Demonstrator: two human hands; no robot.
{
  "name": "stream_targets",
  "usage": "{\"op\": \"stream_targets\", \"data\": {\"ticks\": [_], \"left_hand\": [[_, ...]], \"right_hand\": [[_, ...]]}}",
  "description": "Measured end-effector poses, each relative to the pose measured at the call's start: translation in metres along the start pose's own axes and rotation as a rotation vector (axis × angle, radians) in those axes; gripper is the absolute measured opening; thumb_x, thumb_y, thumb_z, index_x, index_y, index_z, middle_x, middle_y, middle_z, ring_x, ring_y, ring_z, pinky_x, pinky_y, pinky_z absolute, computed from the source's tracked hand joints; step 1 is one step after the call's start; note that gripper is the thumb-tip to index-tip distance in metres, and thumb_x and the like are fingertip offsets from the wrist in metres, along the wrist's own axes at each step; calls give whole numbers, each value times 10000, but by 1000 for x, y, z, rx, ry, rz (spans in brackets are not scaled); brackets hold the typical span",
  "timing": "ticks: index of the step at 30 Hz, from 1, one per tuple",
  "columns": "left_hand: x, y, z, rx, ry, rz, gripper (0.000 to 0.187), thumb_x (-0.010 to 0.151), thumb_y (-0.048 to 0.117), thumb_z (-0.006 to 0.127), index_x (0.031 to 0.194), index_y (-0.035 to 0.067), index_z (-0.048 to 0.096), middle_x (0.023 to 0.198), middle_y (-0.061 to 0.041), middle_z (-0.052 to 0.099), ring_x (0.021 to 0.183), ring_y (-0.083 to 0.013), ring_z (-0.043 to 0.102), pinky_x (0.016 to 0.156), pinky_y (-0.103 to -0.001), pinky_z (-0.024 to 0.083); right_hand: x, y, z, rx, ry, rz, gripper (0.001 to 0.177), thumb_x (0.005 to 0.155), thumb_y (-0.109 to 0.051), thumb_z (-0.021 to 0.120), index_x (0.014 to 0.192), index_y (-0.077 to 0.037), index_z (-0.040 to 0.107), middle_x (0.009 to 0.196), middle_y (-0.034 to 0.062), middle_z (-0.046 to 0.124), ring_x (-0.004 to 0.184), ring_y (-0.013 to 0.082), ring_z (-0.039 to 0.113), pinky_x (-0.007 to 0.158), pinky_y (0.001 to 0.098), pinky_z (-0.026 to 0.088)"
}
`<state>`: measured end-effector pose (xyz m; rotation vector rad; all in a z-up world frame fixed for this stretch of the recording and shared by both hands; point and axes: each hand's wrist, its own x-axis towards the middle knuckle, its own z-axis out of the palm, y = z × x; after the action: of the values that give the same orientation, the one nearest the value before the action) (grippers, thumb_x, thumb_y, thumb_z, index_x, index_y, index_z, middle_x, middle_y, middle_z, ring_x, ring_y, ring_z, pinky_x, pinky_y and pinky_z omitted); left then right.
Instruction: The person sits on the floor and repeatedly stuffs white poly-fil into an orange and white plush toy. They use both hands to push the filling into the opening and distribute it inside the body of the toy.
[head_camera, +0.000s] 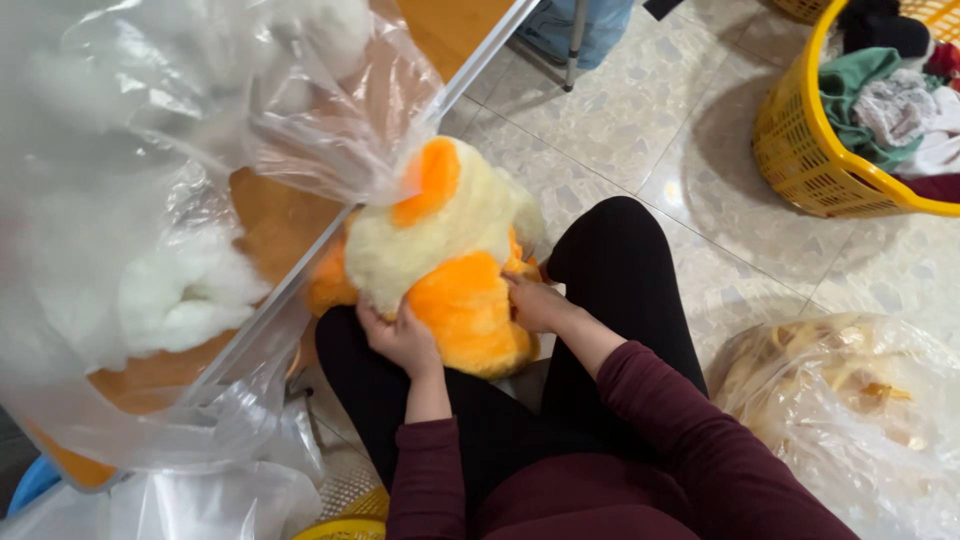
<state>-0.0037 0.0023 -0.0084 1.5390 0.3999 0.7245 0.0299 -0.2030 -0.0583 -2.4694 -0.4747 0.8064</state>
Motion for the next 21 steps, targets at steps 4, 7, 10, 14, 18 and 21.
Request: {"op": "stream_targets", "data": {"ticks": [4, 7, 10, 14, 18, 21], "left_hand": [[-5, -12, 9, 105, -160, -17, 459, 958, -46, 635, 1406, -28, 532, 1333, -152, 662, 1224, -238, 657, 1040, -346, 517], [-11, -21, 15, 189, -257, -28, 452, 914, -68, 631, 1360, -20, 578, 1295, -167, 676, 1200, -257, 672, 1000, -351, 526], [-18, -26, 16, 319, -406, 176, 460, 790, -110, 641, 1242, -25, 654, 1230, -189, 699, 1175, -326, 674, 1014, -395, 524], [-31, -25, 13, 331, -717, 359, 433, 735, -121, 635, 1140, 1, 723, 1140, -156, 736, 1124, -358, 687, 986, -423, 543], [-33, -18, 19, 387, -722, 175, 467, 760, -57, 699, 1220, 17, 676, 1177, -163, 710, 1136, -365, 666, 970, -414, 535], [-29, -12, 24, 533, -695, 21, 533, 770, 41, 777, 1283, 22, 631, 1215, -186, 682, 1138, -389, 632, 956, -434, 501]], "right_hand": [[-7, -16, -23, 336, 375, 149, 1187, 676, 128, 629, 1639, -38, -45, 1651, 299, 23, 1377, 449, 403, 863, 399, 568], [-13, -16, -40, 119, 988, -207, 881, 972, -1, 648, 1663, 13, 103, 1730, 308, 12, 1567, 497, 235, 1209, 480, 396], [-24, -14, -43, 52, 1045, -296, 799, 972, -107, 682, 1639, -72, 243, 1724, 231, 47, 1583, 431, 189, 1250, 513, 269], [-30, -10, -43, -73, 1104, -255, 741, 866, -140, 559, 1581, -68, 381, 1634, 217, 286, 1549, 433, 260, 1278, 572, 124], [-30, -4, -47, 45, 1024, -155, 653, 790, -213, 550, 1430, -89, 581, 1288, 131, 591, 1328, 341, 482, 1254, 529, 211], [-23, -7, -49, -47, 880, -98, 564, 815, -255, 600, 1344, -65, 641, 1162, 137, 612, 1224, 338, 524, 1231, 548, 225]]}}
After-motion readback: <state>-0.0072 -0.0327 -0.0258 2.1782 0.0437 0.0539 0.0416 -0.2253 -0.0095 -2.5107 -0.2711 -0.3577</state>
